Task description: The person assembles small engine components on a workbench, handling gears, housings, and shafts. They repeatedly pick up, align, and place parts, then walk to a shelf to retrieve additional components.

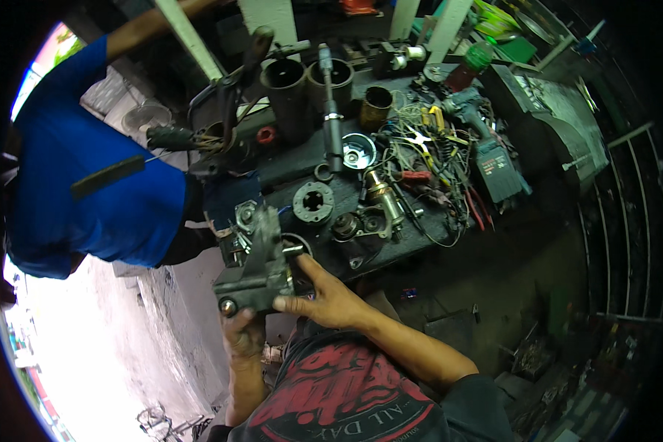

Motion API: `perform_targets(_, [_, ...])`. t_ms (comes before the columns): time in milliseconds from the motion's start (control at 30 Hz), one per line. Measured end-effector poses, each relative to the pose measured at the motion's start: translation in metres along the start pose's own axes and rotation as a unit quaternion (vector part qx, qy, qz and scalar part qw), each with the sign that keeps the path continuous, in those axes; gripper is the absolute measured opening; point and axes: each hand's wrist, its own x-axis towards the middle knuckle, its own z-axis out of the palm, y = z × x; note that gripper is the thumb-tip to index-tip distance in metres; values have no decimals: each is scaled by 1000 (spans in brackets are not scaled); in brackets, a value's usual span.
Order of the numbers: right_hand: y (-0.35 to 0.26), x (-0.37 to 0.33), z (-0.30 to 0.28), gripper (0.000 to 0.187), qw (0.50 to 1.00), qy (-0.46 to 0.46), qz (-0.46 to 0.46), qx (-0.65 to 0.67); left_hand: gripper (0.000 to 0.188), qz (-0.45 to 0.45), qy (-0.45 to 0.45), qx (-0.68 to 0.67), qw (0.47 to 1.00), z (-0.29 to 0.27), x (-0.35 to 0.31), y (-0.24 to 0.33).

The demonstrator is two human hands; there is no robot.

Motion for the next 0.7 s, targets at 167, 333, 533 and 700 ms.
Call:
perform_targets(167, [-27,-41,-85,77,884,211,-119,-400,117,153,-99,404,896,-16,22,30])
perform_targets(333, [-21,-2,-136,98,779,140,-62,-608,108,125,-186,548,806,1,53,44])
perform_targets(533, [-9,53,-149,87,696,-69,89,-709,102,128,-246,634,722,20,77,53])
perform_targets(700, [3,39,-154,69,766,8,6,-643,109,115,-165,538,819,17,75,84])
